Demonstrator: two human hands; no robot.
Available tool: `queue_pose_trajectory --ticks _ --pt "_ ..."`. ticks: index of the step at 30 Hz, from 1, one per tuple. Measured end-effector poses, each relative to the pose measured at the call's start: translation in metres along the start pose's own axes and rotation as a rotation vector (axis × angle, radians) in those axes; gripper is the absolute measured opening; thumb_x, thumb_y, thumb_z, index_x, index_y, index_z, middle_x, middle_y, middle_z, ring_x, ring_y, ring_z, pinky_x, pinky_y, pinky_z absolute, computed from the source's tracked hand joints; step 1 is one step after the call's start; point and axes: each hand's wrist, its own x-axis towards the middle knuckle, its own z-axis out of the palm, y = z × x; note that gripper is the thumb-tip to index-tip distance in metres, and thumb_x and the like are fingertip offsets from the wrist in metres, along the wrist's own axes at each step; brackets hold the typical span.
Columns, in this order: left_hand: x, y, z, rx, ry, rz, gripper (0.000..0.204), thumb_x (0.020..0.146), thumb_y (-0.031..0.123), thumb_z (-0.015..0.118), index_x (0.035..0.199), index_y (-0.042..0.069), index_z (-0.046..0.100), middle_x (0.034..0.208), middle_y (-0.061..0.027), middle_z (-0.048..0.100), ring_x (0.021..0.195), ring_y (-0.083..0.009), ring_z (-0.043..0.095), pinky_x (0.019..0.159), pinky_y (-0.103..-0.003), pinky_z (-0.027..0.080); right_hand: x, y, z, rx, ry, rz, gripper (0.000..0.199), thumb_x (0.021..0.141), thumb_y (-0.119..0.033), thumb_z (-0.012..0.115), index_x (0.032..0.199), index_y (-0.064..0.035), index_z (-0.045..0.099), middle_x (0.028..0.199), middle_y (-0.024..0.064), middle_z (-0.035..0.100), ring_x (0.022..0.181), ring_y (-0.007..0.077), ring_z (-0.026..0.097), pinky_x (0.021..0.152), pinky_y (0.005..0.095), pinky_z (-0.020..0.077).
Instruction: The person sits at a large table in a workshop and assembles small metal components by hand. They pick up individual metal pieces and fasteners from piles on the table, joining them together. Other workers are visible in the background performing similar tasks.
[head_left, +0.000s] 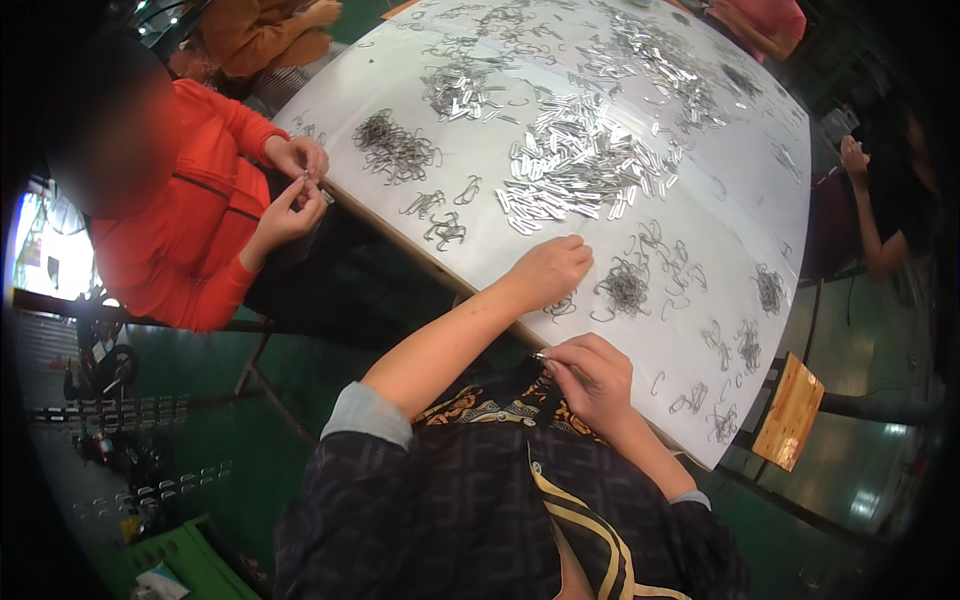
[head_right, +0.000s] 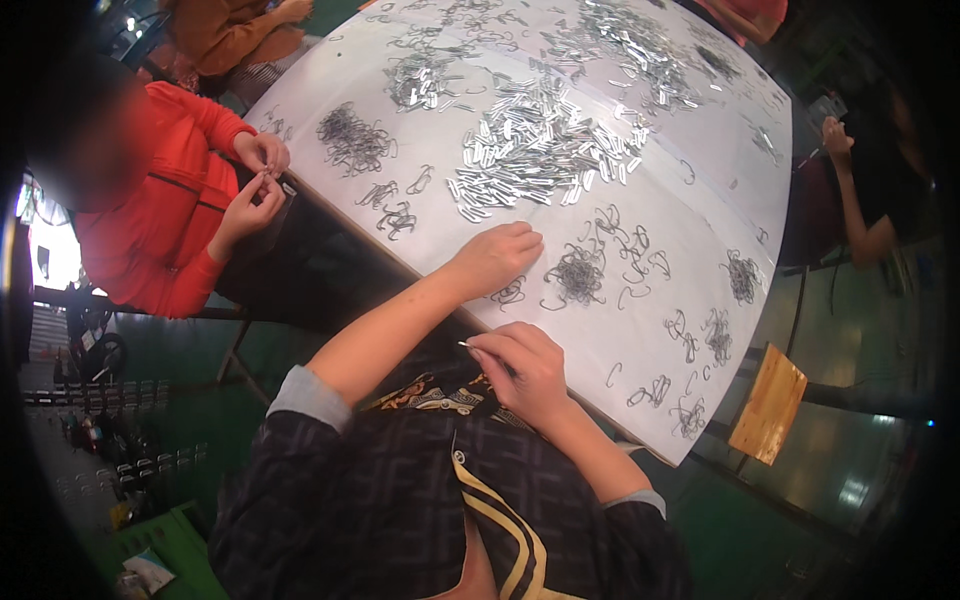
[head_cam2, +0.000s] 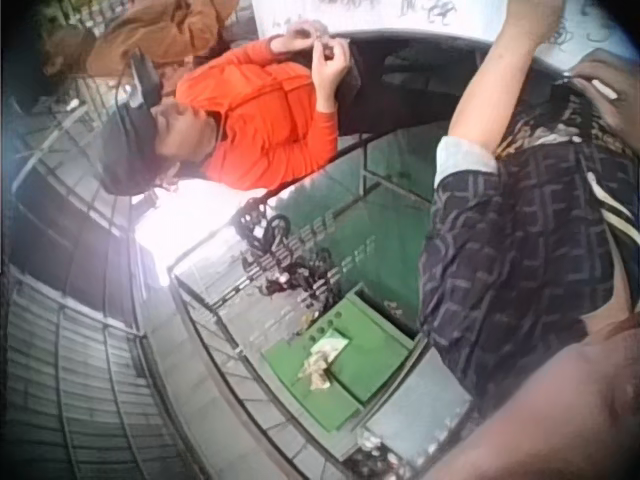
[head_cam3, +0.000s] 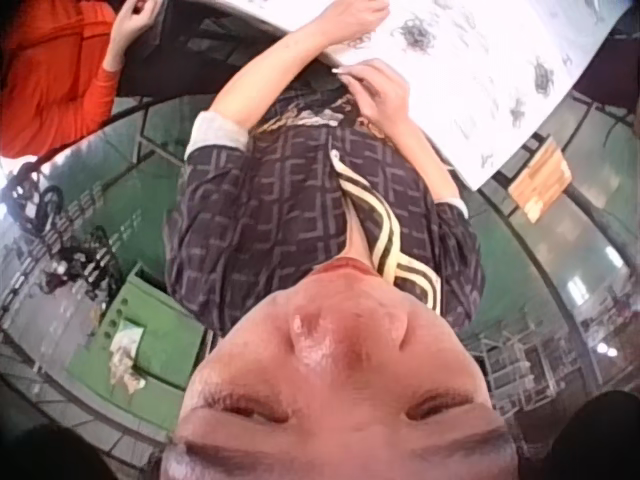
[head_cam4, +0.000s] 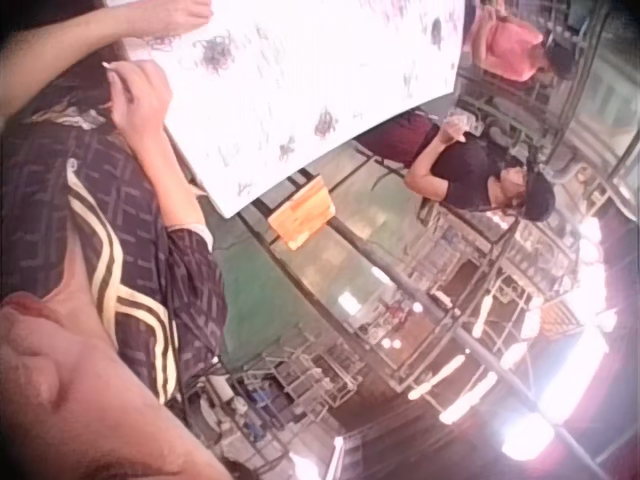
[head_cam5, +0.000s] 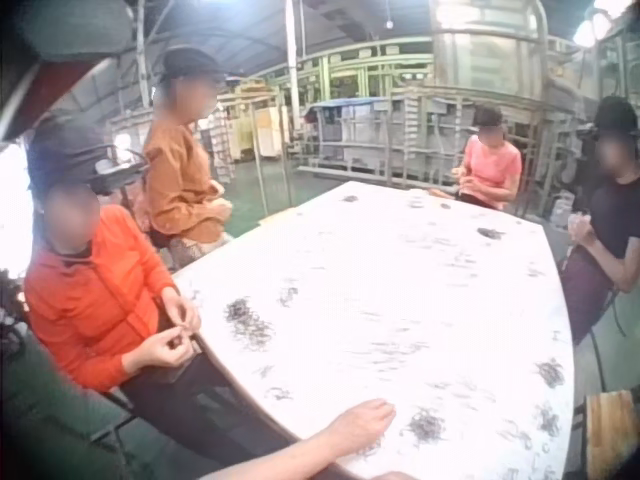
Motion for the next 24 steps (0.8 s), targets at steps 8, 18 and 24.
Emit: queue_pose_trajectory --ticks 8,18,24 --pt "0.023 0.011 0.004 0.329 -0.172 -0.031 0.005 0.064 0.010 0.063 0.064 0.005 0.064 0.071 -0.0084 0.063 0.072 -0.0228 0.060 0.062 -0.031 0.050 0.003 -0.002 -0.004 0.003 -0.007 0.009 0.017 0.073 0.004 0.074 0.087 -0.0045 0.071 0.078 0.0077 0.066 0.066 0.0213 0.061 0.058 0.0308 0.0485" --pt "-0.039 -0.089 -0.071 0.246 0.081 -0.776 0.009 0.075 0.006 0.062 0.072 0.002 0.069 0.074 -0.0214 0.066 0.073 -0.0380 0.067 0.070 -0.046 0.055 -0.002 0.000 -0.001 0.054 -0.017 0.006 0.016 0.073 0.003 0.074 0.087 -0.0041 0.070 0.077 0.0075 0.066 0.065 0.0210 0.061 0.058 0.0306 0.0481" --pt "-0.074 -0.112 -0.106 0.230 0.030 -1.020 0.012 0.079 0.012 0.068 0.084 0.003 0.074 0.082 -0.0182 0.070 0.081 -0.0356 0.068 0.077 -0.043 0.054 0.001 0.001 0.003 0.113 -0.034 -0.017 0.015 0.075 0.006 0.072 0.088 -0.0019 0.071 0.076 0.0084 0.065 0.065 0.0178 0.062 0.057 0.0276 0.0478"
